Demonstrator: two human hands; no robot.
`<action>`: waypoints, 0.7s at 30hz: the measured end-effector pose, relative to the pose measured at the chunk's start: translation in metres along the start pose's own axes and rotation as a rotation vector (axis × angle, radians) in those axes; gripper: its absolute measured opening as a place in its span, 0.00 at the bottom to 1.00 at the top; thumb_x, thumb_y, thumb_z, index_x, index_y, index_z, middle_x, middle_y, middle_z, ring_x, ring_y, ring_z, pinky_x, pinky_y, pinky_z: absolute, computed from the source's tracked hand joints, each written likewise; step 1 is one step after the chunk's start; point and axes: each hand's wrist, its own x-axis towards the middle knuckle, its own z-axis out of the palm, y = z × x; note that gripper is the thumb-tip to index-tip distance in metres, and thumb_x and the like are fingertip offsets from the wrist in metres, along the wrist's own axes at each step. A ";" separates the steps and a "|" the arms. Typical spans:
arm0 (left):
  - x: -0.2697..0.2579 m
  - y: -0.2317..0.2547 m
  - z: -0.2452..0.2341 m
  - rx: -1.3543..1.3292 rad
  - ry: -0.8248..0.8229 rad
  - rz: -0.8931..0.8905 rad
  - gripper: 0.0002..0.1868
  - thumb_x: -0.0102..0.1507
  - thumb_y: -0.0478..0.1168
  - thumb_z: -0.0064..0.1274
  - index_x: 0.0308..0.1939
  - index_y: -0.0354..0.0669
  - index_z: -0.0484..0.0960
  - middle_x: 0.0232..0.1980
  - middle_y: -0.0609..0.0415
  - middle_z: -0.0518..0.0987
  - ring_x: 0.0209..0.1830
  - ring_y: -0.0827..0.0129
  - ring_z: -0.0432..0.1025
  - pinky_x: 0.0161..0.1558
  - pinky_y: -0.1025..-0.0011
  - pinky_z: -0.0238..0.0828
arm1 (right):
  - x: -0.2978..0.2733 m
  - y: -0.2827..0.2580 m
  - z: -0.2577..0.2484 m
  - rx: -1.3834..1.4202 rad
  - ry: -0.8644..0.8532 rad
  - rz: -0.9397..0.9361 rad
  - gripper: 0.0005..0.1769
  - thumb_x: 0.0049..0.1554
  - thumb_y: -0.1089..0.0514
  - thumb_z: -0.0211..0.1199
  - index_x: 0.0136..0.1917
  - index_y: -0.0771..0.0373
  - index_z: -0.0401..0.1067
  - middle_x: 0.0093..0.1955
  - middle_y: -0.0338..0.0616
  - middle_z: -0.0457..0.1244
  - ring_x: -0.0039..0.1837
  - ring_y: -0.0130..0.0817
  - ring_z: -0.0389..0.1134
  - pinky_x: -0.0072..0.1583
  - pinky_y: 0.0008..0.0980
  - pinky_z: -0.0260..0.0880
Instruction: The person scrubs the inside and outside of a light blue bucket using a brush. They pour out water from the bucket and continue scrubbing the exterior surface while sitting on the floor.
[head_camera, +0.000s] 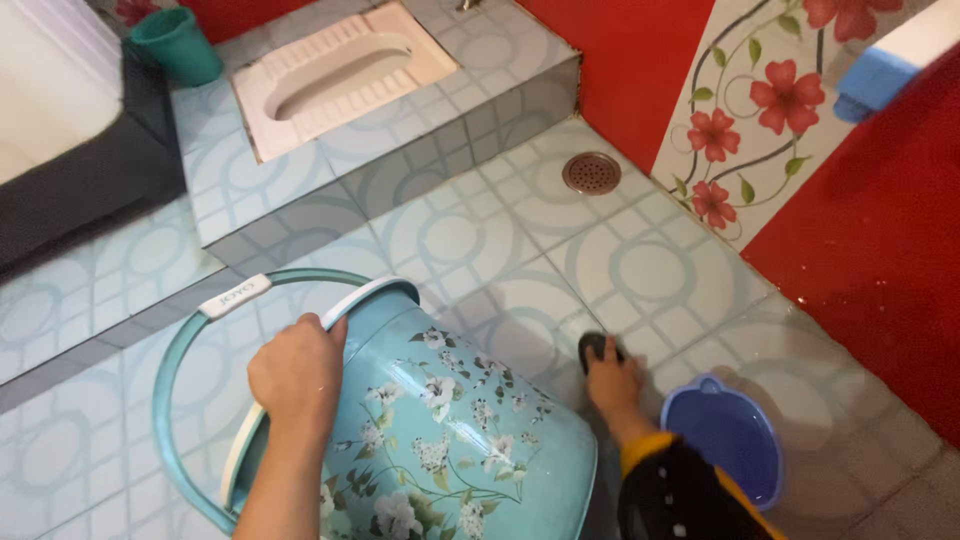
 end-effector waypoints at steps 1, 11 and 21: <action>-0.002 -0.001 0.001 -0.014 0.007 -0.008 0.25 0.64 0.62 0.53 0.32 0.44 0.85 0.30 0.47 0.83 0.30 0.51 0.79 0.32 0.55 0.74 | -0.011 -0.002 0.004 -0.023 -0.044 -0.001 0.36 0.59 0.51 0.61 0.79 0.36 0.58 0.88 0.42 0.34 0.77 0.73 0.46 0.74 0.65 0.53; -0.033 -0.028 0.013 -0.100 0.112 -0.019 0.24 0.65 0.61 0.54 0.33 0.44 0.84 0.33 0.46 0.84 0.32 0.50 0.79 0.34 0.54 0.74 | -0.044 0.042 -0.086 1.640 -0.496 0.251 0.21 0.58 0.45 0.63 0.63 0.51 0.72 0.49 0.42 0.69 0.44 0.42 0.69 0.42 0.48 0.69; -0.056 -0.051 0.010 -0.138 0.104 -0.032 0.24 0.67 0.61 0.54 0.35 0.42 0.84 0.33 0.42 0.83 0.33 0.47 0.79 0.34 0.54 0.74 | -0.180 0.136 -0.170 1.709 -0.179 0.263 0.23 0.57 0.48 0.64 0.59 0.64 0.74 0.52 0.51 0.71 0.53 0.46 0.73 0.51 0.49 0.74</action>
